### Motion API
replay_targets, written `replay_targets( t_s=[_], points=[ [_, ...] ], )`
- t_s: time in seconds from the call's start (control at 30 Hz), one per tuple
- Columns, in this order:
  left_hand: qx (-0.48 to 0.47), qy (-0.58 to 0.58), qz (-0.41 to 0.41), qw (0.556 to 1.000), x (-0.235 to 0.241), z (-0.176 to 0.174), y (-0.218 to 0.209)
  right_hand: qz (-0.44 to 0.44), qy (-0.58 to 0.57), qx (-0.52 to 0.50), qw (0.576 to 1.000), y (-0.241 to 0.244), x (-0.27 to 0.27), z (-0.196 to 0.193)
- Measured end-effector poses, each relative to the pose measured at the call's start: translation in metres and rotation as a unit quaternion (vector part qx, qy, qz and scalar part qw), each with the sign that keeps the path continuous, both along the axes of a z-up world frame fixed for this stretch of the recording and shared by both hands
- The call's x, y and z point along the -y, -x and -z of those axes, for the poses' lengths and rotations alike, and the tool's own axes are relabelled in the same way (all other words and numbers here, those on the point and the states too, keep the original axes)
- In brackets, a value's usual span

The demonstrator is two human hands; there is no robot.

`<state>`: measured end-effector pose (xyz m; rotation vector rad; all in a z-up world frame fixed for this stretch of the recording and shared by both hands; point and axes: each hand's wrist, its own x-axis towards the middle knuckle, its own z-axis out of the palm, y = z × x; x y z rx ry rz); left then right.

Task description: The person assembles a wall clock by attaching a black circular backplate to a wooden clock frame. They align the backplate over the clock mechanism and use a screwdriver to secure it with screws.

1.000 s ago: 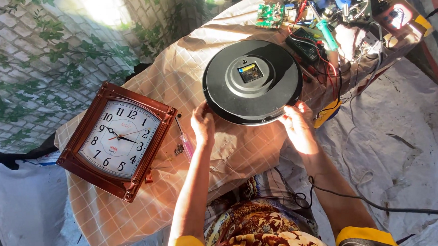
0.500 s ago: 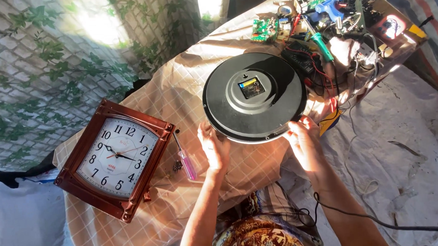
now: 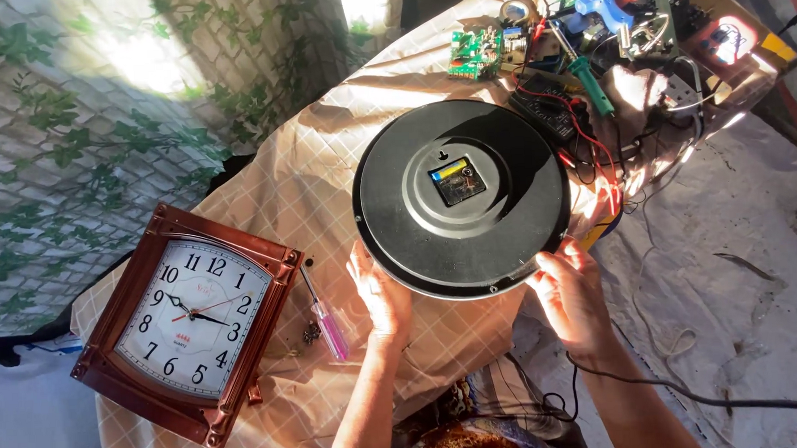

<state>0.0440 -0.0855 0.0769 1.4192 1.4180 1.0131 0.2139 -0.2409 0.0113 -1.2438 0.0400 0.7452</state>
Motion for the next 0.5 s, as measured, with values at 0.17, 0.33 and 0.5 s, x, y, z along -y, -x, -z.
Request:
replay_targets(
  t_s=[0.17, 0.33, 0.5],
  points=[
    [-0.006, 0.05, -0.002, 0.999, -0.013, 0.019, 0.0, 0.015, -0.034, 0.002, 0.999, 0.017, -0.017, -0.083],
    [-0.121, -0.103, 0.071, 0.985, -0.006, 0.035, 0.016, -0.003, -0.063, -0.012, 0.998, 0.015, -0.003, -0.055],
    [-0.257, -0.217, 0.039, 0.941, -0.024, 0.089, 0.06, 0.017, -0.04, -0.008, 0.999, 0.017, -0.011, -0.041]
  ],
)
